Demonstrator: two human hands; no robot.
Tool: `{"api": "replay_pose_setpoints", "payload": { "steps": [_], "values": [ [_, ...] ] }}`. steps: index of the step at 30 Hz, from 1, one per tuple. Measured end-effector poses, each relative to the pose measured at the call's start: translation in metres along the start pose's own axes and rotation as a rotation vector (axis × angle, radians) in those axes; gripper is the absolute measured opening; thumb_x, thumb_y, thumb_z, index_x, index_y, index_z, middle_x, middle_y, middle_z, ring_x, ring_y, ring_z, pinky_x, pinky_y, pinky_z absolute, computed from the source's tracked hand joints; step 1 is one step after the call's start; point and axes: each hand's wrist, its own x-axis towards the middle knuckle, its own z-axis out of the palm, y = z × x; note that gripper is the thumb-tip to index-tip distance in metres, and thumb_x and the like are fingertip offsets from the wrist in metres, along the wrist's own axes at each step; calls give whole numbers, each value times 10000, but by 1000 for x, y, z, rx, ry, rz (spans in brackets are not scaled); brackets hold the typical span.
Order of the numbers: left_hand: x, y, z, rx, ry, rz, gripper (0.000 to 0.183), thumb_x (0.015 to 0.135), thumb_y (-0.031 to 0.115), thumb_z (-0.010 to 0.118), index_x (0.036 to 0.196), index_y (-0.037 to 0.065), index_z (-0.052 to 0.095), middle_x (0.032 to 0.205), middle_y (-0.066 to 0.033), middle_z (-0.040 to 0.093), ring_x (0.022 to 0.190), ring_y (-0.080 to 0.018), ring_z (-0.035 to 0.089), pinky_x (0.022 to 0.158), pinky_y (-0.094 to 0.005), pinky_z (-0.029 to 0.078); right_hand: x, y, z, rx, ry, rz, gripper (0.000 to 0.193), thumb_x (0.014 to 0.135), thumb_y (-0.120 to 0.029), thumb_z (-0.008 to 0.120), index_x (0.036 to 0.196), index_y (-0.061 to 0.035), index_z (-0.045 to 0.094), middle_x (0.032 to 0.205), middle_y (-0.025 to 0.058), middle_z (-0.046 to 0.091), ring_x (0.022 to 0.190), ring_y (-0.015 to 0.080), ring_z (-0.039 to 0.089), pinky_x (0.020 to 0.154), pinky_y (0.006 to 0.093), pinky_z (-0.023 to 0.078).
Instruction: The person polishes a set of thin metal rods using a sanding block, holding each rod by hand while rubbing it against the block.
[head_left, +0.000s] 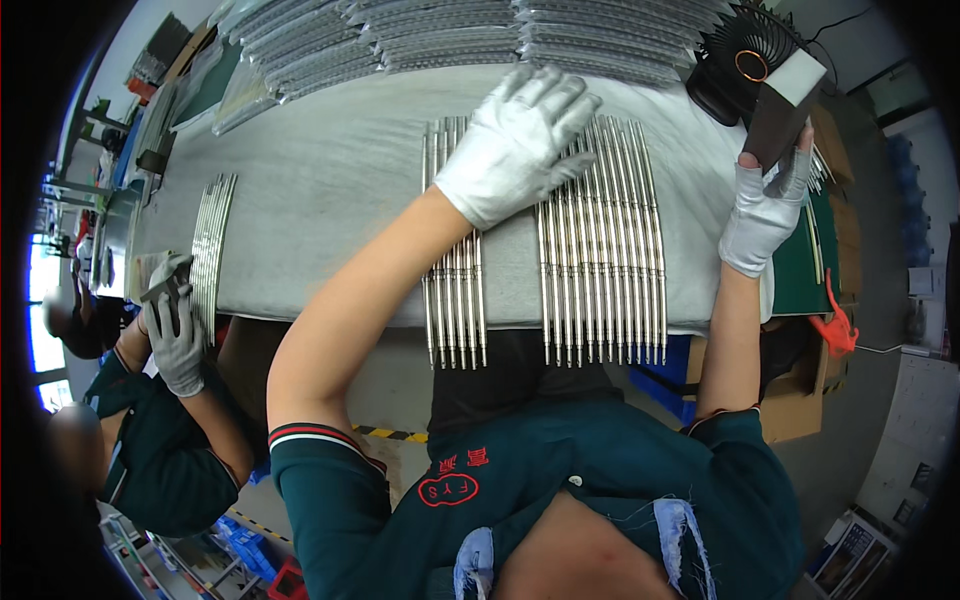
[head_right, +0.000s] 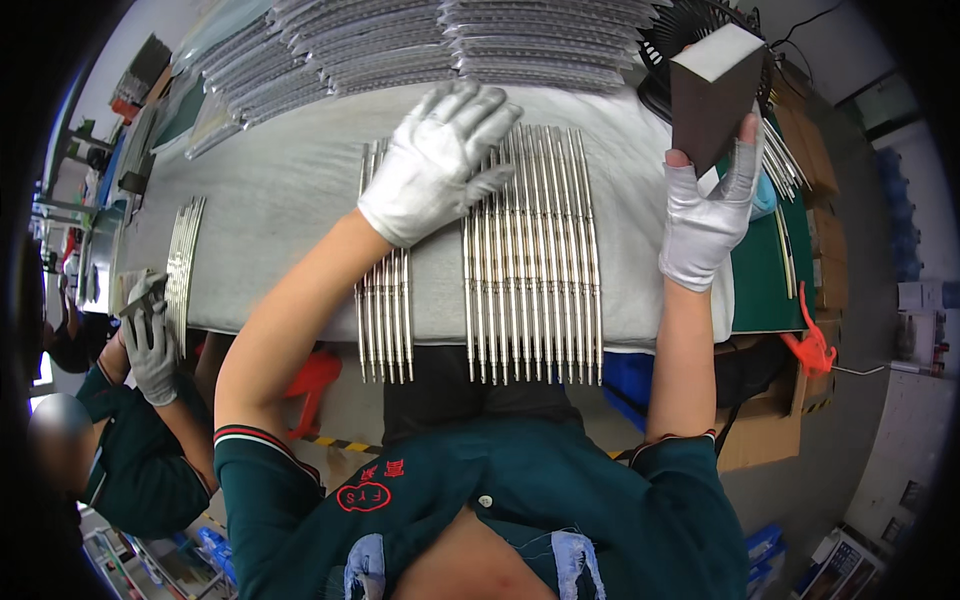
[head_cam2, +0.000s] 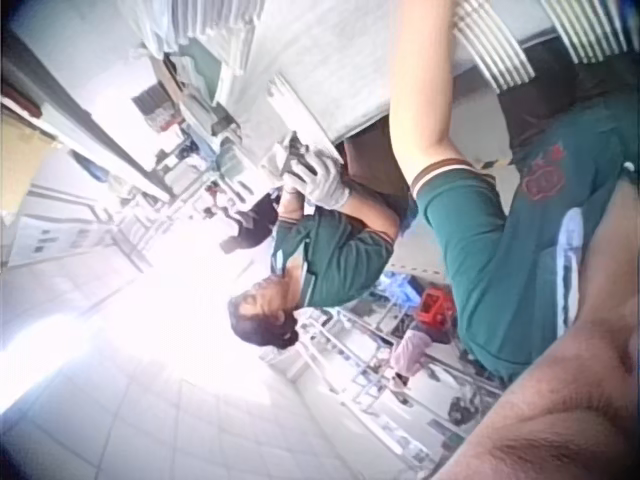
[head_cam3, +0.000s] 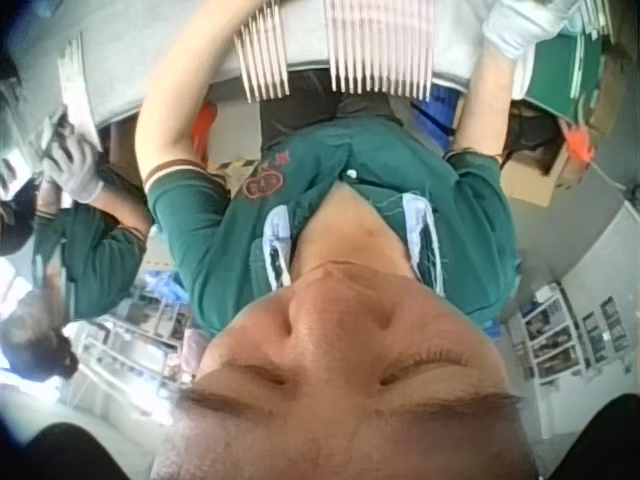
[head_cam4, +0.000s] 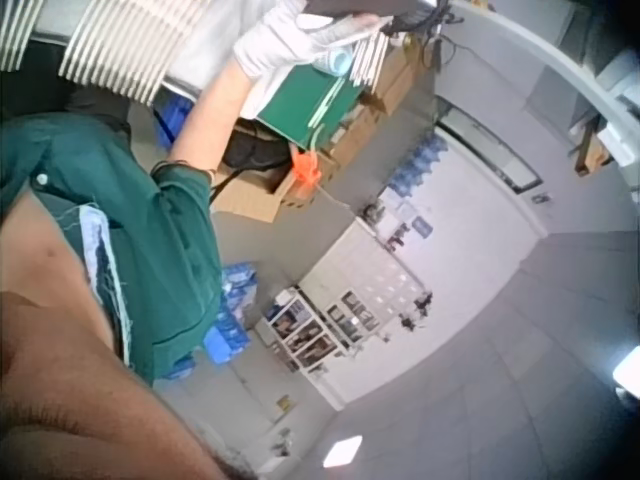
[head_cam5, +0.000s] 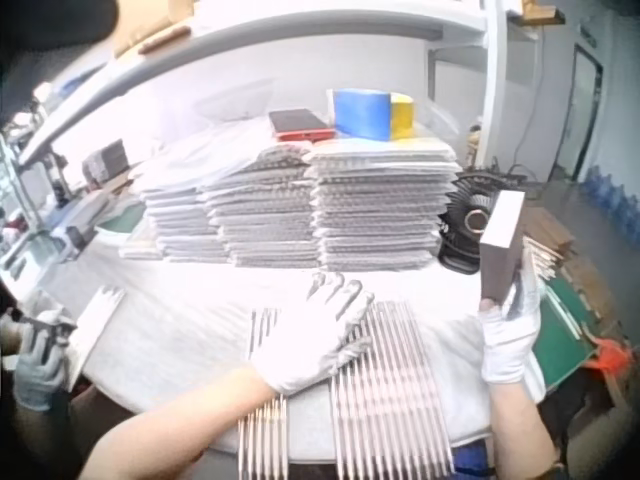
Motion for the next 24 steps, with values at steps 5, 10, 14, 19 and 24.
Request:
{"api": "replay_pose_setpoints", "payload": {
  "steps": [5,10,14,19,24],
  "values": [
    [40,45,25,-207,-5,139,601,936,459,538,1381,59,476,1391,-162,499,1356,-329,406,1159,-465,260,0,8,-1,-31,-25,-29,792,777,-220,823,1450,-90,425,1480,143,421,1340,285,442,1113,392,373],
    [36,44,34,-234,-34,39,591,947,436,525,1405,70,451,1391,-166,498,1358,-340,403,1163,-486,241,3,8,-6,-49,24,-50,791,771,-232,829,1441,-83,435,1473,148,429,1333,287,450,1102,394,384],
    [14,25,21,-181,-114,66,584,964,424,501,1436,91,418,1403,-172,489,1364,-357,392,1167,-498,226,2,6,-7,1,18,-31,778,780,-228,822,1440,-84,437,1482,139,419,1340,281,442,1110,393,370],
    [-6,9,6,-85,-157,51,593,967,419,495,1458,103,392,1413,-173,483,1365,-365,390,1170,-499,220,1,0,-5,45,4,-42,781,784,-222,819,1448,-89,429,1488,132,413,1346,277,434,1121,388,353],
    [11,26,18,-132,-81,73,585,958,435,507,1425,90,433,1376,-174,512,1334,-361,428,1160,-508,237,-3,0,0,-25,-55,-48,791,779,-210,820,1451,-89,422,1484,145,414,1342,278,439,1123,388,358]
  ]
}}
